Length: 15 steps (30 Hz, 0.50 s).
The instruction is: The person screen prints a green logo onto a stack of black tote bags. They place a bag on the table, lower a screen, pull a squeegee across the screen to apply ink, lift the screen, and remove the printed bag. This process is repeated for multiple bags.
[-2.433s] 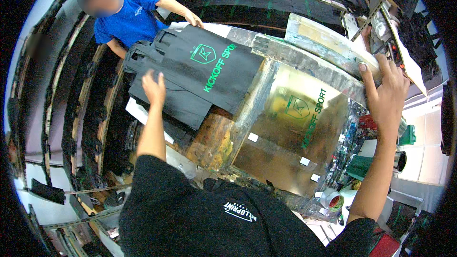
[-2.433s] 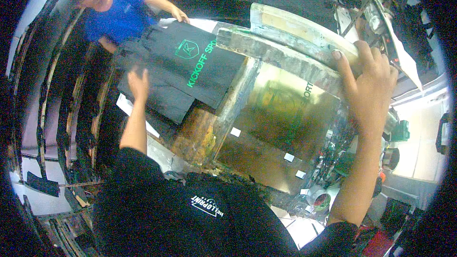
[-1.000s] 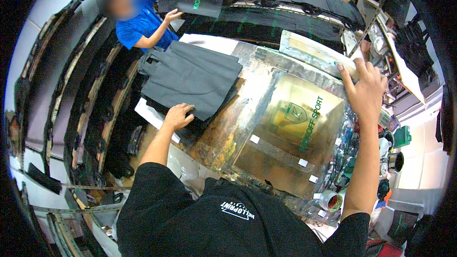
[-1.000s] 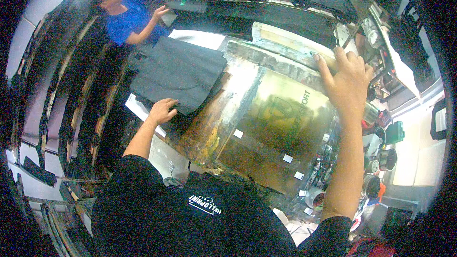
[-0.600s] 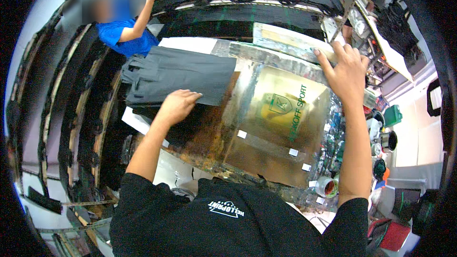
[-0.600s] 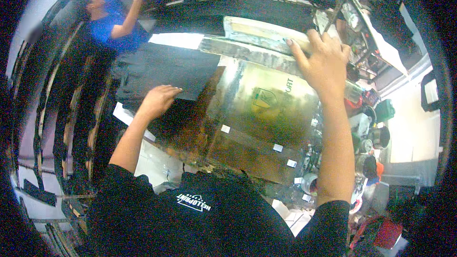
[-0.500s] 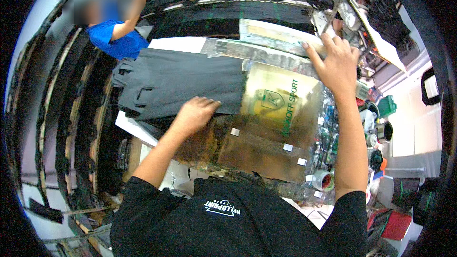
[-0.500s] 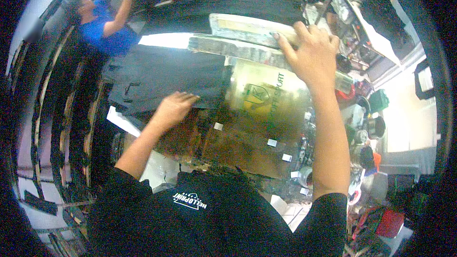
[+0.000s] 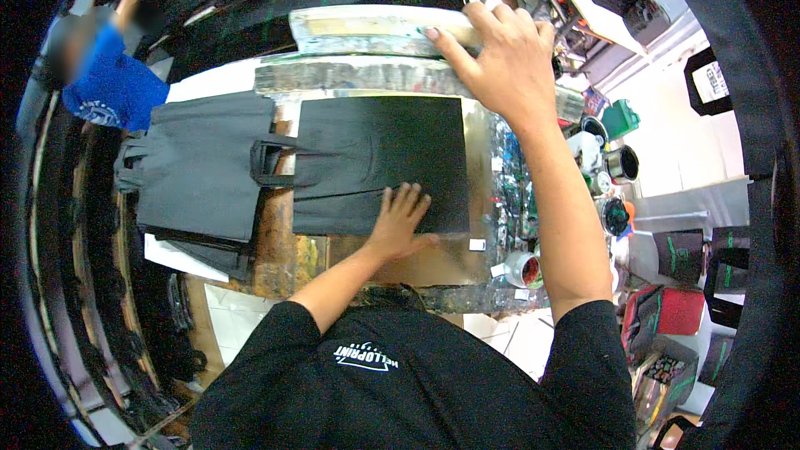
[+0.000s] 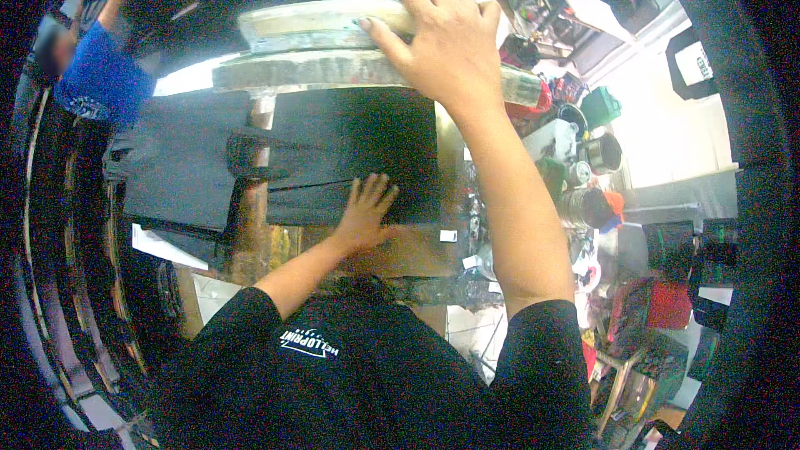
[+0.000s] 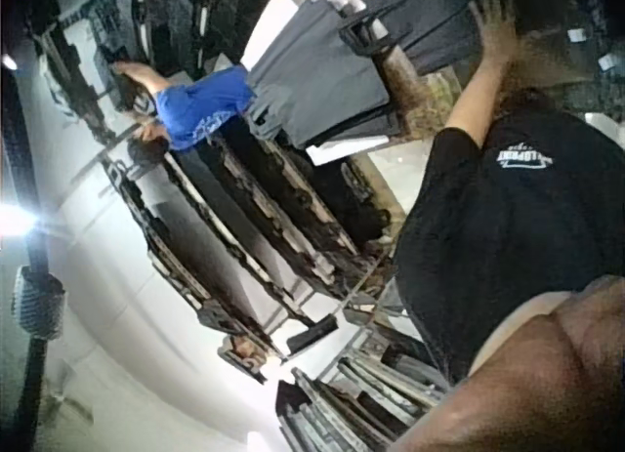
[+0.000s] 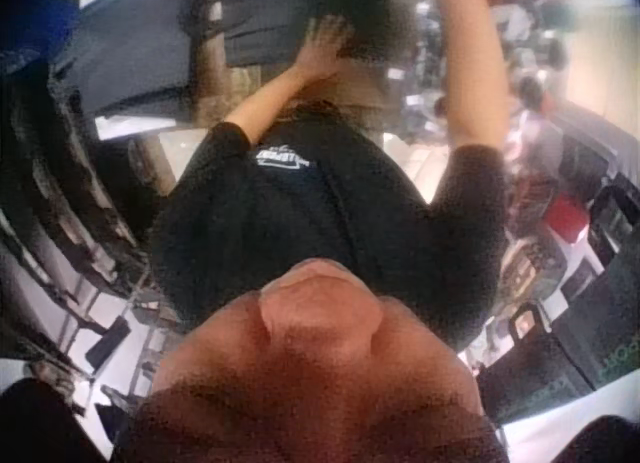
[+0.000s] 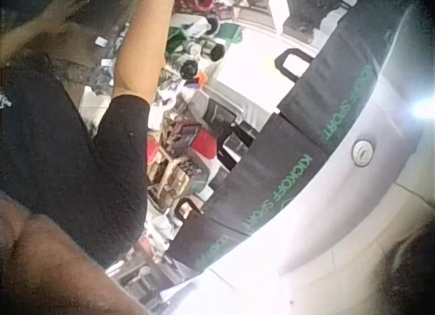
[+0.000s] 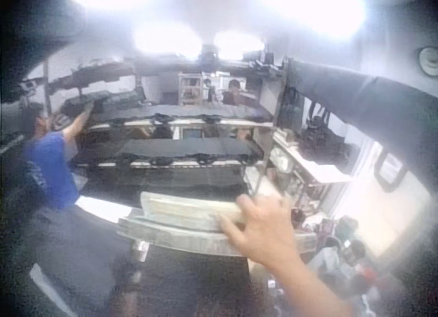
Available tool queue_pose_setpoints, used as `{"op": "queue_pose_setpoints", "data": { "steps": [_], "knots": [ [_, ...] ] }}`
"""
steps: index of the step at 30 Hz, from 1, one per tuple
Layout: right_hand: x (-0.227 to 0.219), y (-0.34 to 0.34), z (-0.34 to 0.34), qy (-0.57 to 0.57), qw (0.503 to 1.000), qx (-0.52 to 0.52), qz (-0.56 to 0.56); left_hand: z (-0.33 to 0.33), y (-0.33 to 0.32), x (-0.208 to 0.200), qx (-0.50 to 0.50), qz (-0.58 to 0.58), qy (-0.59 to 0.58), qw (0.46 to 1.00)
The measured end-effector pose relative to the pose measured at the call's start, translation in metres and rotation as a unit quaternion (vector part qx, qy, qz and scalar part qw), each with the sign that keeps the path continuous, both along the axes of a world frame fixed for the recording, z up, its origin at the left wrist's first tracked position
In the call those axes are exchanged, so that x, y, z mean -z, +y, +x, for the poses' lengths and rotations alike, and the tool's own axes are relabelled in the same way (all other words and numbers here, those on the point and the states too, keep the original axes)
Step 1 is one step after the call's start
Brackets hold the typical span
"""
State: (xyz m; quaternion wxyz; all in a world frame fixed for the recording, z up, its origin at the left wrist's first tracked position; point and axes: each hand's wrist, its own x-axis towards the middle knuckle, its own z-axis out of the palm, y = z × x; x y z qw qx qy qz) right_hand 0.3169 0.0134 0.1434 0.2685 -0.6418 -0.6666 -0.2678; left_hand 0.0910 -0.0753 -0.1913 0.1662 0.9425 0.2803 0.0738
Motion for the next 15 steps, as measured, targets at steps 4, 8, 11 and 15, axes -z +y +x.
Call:
{"op": "queue_pose_setpoints", "data": {
  "steps": [4,8,11,15],
  "knots": [
    [0.000,0.002,0.001,-0.003,1.000,0.001,0.004,-0.018,0.018,0.018,-0.107,0.036,0.052,0.992],
    [0.002,0.005,0.003,-0.005,1.000,0.000,0.007,-0.004,0.033,0.016,-0.083,0.043,0.045,0.995],
    [0.000,0.005,0.004,-0.015,1.000,0.009,0.005,0.023,0.051,0.013,-0.083,0.026,0.061,0.994],
    [-0.001,0.005,0.002,-0.029,0.999,0.013,0.009,0.045,0.058,0.021,-0.092,0.020,0.059,0.994]
  ]
}}
